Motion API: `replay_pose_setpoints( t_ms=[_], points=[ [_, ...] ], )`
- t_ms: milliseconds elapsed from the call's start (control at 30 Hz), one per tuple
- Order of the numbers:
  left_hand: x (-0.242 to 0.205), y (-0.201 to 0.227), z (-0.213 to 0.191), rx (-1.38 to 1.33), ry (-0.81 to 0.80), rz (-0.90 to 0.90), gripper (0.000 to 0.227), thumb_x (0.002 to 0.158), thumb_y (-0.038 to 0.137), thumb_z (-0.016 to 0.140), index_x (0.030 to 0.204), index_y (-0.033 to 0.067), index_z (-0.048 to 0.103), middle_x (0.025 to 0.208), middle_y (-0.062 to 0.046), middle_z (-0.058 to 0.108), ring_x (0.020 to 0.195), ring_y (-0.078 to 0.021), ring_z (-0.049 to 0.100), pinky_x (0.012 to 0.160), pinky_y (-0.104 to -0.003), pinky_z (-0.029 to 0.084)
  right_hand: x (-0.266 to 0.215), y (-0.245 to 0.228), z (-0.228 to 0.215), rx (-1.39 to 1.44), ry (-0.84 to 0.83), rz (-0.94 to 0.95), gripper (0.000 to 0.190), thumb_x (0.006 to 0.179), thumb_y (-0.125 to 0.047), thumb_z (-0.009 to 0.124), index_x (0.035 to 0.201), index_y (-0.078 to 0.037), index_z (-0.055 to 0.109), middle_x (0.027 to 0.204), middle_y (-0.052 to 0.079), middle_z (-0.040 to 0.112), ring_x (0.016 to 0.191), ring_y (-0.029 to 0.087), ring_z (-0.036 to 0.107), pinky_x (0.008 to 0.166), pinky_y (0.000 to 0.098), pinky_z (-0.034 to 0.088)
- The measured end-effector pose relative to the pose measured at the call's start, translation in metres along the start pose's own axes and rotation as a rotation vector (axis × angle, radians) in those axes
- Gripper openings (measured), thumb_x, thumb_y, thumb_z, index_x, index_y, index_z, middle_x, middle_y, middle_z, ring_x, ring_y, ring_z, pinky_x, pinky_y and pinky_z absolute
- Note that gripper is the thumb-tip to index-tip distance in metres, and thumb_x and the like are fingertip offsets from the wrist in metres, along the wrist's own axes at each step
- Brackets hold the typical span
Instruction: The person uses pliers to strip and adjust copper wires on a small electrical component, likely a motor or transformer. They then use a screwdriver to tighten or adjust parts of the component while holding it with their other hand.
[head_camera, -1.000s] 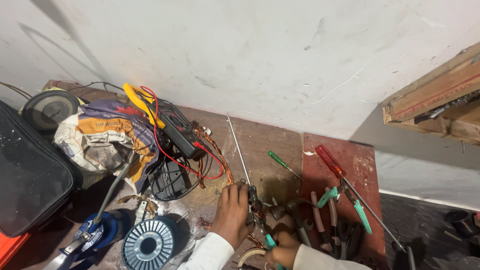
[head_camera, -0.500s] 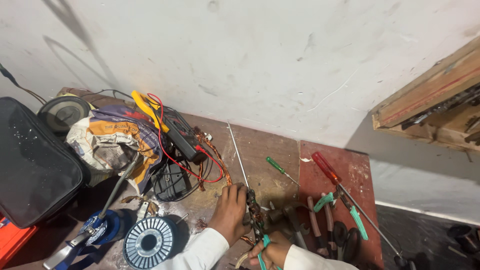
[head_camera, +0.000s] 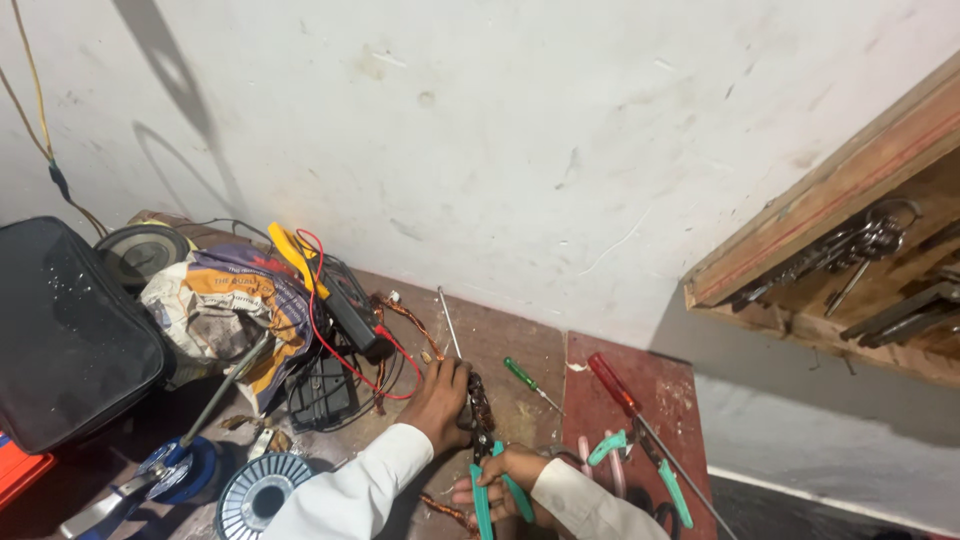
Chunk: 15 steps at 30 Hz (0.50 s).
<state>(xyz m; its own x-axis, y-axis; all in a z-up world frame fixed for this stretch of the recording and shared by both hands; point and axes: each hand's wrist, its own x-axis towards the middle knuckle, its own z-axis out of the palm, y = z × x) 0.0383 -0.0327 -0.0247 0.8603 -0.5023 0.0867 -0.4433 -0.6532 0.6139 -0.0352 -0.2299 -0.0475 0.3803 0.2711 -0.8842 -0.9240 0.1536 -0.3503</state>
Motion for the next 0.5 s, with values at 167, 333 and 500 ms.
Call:
replay_pose_setpoints(
  t_ms=[167, 333, 500],
  points=[
    [0.025, -0.010, 0.002, 0.002, -0.025, -0.061, 0.103, 0.050, 0.016, 0.095, 0.137, -0.0019, 0.042, 0.135, -0.020, 0.043, 0.133, -0.0428, 0.038, 0.109, -0.049, 0.042, 0.044, -0.002, -0.038, -0.026, -0.054, -0.082, 0.046, 0.086, 0.002, 0.070, 0.126, 0.004, 0.047, 0.120, 0.021, 0.064, 0.113, 0.038, 0.073, 0.096, 0.0541, 0.061],
    [0.025, -0.014, 0.004, -0.012, -0.007, -0.008, 0.105, 0.050, 0.015, 0.096, 0.138, -0.0039, 0.042, 0.138, -0.021, 0.041, 0.132, -0.0436, 0.038, 0.109, -0.050, 0.041, 0.079, -0.001, -0.050, 0.008, -0.042, 0.028, 0.033, 0.088, 0.008, 0.052, 0.118, 0.006, 0.039, 0.119, 0.038, 0.067, 0.104, 0.048, 0.074, 0.085, 0.0556, 0.060],
    [0.021, -0.011, -0.001, -0.023, -0.049, 0.019, 0.104, 0.052, 0.014, 0.095, 0.139, -0.0045, 0.042, 0.136, -0.021, 0.041, 0.131, -0.0428, 0.038, 0.111, -0.049, 0.039, 0.079, 0.011, -0.046, -0.140, 0.052, 0.039, 0.042, 0.086, 0.022, 0.039, 0.125, 0.008, 0.043, 0.119, 0.035, 0.069, 0.108, 0.047, 0.075, 0.080, 0.0498, 0.065]
  ],
)
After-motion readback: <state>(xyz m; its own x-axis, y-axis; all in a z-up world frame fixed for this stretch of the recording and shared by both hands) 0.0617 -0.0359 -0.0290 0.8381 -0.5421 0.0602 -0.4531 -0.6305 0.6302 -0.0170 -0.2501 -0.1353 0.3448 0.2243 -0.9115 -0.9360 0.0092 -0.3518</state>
